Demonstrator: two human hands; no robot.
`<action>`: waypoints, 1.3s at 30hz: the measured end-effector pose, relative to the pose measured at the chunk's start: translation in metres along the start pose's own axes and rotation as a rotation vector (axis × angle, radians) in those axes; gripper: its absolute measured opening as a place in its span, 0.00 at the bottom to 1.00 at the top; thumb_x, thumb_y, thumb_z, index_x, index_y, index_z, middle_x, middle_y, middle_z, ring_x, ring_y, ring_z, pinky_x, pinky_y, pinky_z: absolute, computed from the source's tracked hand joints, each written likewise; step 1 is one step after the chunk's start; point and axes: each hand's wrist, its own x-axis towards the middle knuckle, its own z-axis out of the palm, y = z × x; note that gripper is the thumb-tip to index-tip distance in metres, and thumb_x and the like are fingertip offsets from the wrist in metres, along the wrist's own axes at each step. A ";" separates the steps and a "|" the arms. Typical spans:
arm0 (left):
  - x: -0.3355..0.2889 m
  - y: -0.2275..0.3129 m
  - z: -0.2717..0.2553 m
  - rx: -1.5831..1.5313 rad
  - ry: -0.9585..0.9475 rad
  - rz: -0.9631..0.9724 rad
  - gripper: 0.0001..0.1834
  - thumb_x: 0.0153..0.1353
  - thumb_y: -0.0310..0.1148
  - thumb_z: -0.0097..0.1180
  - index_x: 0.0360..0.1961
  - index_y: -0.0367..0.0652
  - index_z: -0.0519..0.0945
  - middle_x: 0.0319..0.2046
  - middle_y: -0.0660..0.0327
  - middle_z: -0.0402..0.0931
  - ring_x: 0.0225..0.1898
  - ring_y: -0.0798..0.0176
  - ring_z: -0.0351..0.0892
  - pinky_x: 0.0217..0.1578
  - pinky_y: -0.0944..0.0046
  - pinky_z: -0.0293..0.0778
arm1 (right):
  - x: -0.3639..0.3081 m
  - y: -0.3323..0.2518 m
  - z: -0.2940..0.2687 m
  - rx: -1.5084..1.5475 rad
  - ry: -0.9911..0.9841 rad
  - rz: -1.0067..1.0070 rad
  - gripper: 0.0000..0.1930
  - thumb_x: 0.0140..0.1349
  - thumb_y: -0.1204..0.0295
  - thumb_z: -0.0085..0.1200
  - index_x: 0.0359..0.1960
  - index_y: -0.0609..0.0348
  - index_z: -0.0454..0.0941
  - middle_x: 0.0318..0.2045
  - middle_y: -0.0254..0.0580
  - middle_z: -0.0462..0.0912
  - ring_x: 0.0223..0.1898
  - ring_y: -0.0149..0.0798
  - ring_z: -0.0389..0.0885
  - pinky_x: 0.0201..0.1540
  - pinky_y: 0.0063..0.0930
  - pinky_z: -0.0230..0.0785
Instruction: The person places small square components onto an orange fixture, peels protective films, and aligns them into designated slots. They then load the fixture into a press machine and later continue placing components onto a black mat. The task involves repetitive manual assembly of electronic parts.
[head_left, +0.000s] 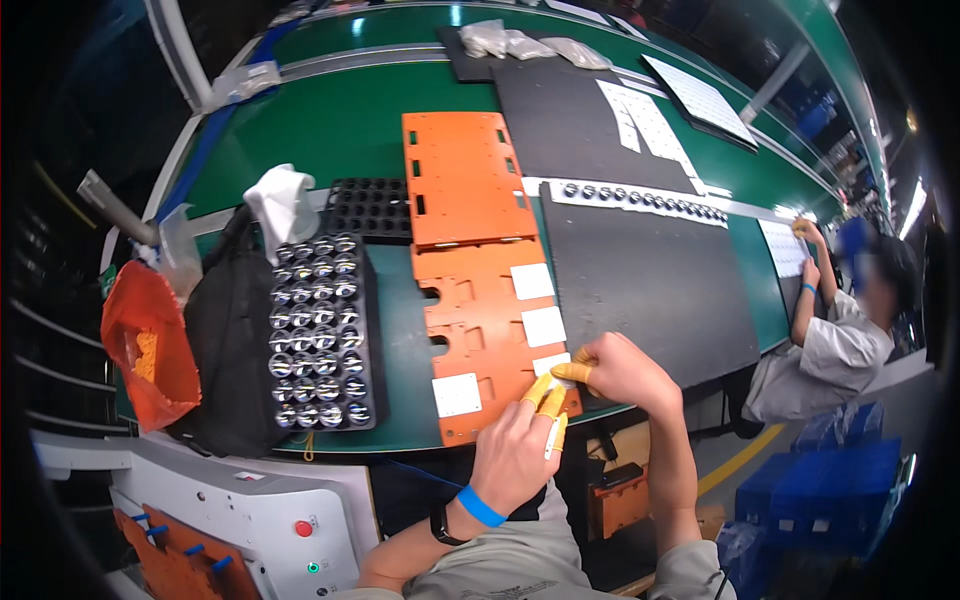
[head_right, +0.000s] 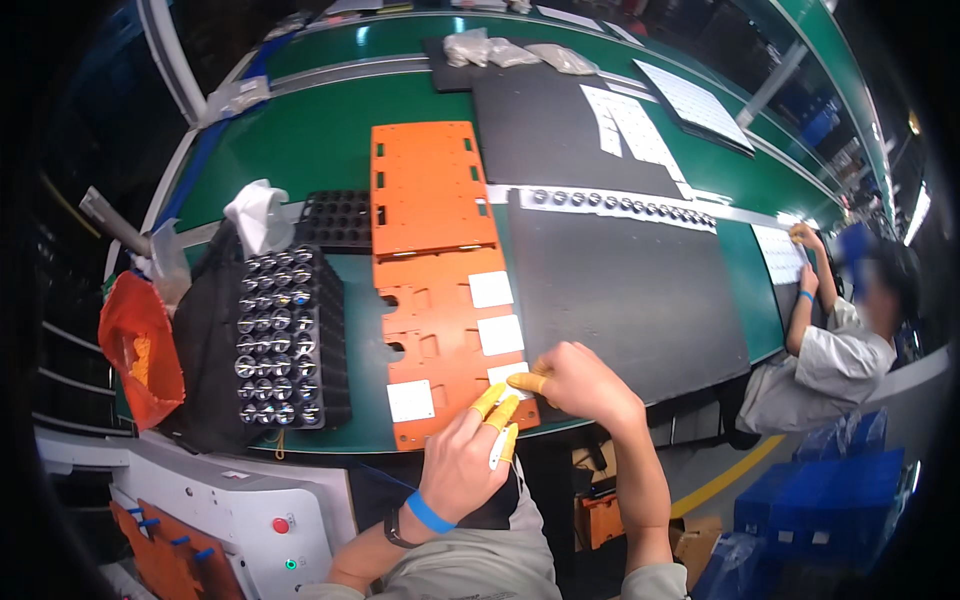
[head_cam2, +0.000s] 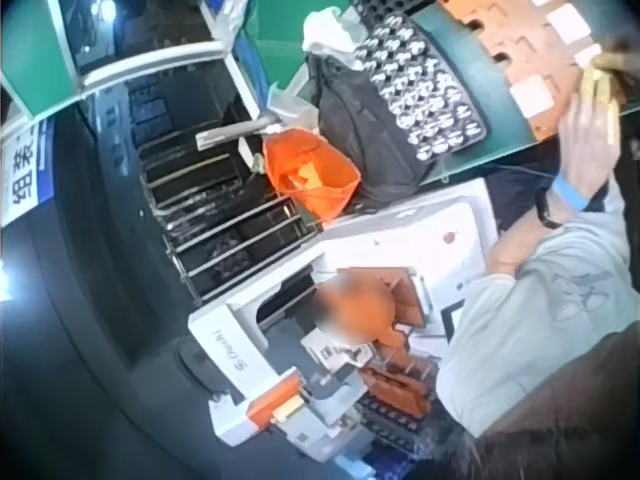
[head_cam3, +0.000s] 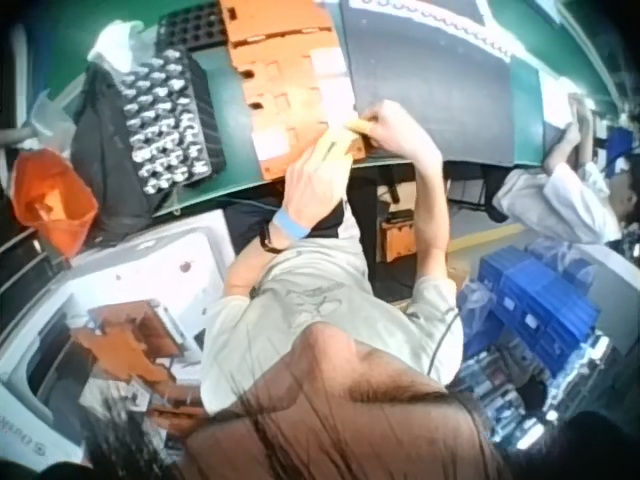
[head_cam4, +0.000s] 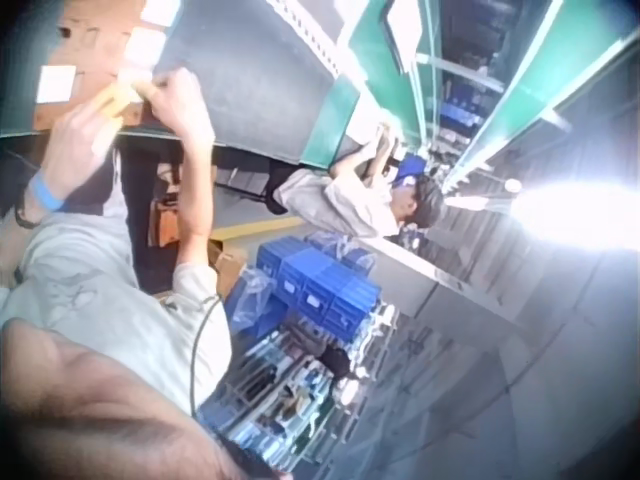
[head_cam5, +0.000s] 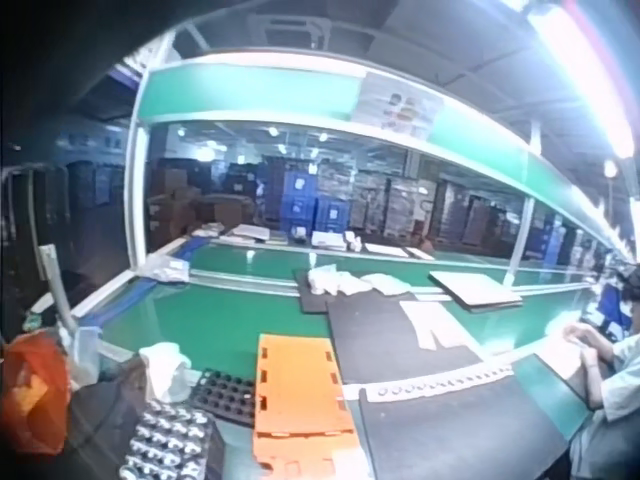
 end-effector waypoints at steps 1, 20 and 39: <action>-0.001 -0.001 -0.007 -0.070 0.009 -0.032 0.16 0.59 0.27 0.62 0.49 0.36 0.83 0.45 0.53 0.82 0.42 0.48 0.83 0.41 0.55 0.80 | -0.008 -0.008 0.005 -0.092 0.099 -0.013 0.17 0.65 0.62 0.61 0.30 0.69 0.84 0.14 0.50 0.78 0.17 0.44 0.77 0.24 0.38 0.70; -0.093 -0.049 -0.066 -1.859 -0.083 -0.447 0.40 0.46 0.17 0.59 0.63 0.47 0.61 0.46 0.61 0.62 0.46 0.60 0.65 0.46 0.58 0.65 | 0.066 -0.192 0.047 -0.154 0.745 -0.588 0.14 0.57 0.68 0.66 0.37 0.66 0.80 0.32 0.48 0.80 0.38 0.50 0.82 0.36 0.44 0.75; -0.112 -0.065 -0.040 -1.818 -0.430 -0.437 0.33 0.60 0.21 0.59 0.64 0.47 0.59 0.49 0.59 0.65 0.49 0.61 0.74 0.55 0.62 0.70 | 0.074 -0.191 0.048 0.075 0.780 -0.499 0.16 0.55 0.66 0.67 0.37 0.64 0.78 0.32 0.45 0.83 0.32 0.43 0.83 0.36 0.38 0.75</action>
